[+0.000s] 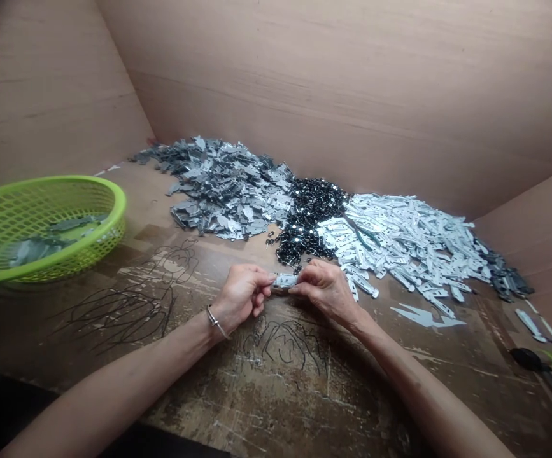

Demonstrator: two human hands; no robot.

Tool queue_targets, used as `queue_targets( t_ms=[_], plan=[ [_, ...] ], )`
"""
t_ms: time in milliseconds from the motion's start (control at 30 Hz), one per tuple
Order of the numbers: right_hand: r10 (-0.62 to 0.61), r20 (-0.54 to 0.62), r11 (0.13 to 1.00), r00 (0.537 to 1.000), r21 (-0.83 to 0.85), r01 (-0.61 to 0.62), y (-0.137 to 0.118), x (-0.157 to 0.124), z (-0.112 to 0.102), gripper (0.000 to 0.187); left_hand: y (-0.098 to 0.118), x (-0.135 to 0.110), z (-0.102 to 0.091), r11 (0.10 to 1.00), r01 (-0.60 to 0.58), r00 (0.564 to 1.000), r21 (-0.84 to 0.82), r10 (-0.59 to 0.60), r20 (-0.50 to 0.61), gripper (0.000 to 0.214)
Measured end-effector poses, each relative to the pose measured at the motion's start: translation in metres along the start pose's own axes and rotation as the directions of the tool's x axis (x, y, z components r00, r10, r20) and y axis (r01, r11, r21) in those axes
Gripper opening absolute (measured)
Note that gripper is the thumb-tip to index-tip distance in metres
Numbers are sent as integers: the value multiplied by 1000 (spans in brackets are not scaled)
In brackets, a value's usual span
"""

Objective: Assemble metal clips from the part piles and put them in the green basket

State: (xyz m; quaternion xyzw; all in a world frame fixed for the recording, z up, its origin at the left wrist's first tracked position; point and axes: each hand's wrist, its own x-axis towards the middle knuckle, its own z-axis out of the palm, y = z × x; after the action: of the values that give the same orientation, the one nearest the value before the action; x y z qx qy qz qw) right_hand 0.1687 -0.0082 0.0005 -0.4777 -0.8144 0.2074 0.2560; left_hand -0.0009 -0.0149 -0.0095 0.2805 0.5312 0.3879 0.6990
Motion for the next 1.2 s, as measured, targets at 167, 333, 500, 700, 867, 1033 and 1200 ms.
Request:
queue_targets(
  t_ms=[167,333,500,700,867,1033,1200],
  plan=[
    [3,-10,1000,1000,-20,-3,-1,-1,1,16,1,-1,1,1000,-2,1000,1,2,0,12],
    [-2,38,998,999,-62,4,0,0,1,13,2,-2,1,1000,2,1000,-3,-2,0,12],
    [5,53,997,999,-75,-1,-1,1,0,14,1,-2,1,1000,7,1000,9,-8,3,13],
    [30,54,998,998,-49,-28,-4,-2,-9,15,0,-1,0,1000,6,1000,6,-6,5,13],
    [179,-7,982,984,-59,-180,6,-17,-35,18,-2,2,-4,1000,-11,1000,11,11,23,12],
    [328,-81,920,941,-200,-337,28,-41,-59,17,-1,3,-5,1000,3,999,9,-3,34,11],
    [310,-48,895,949,-322,-309,44,-60,-60,17,5,0,-4,1000,19,1000,14,-20,15,13]
  ],
)
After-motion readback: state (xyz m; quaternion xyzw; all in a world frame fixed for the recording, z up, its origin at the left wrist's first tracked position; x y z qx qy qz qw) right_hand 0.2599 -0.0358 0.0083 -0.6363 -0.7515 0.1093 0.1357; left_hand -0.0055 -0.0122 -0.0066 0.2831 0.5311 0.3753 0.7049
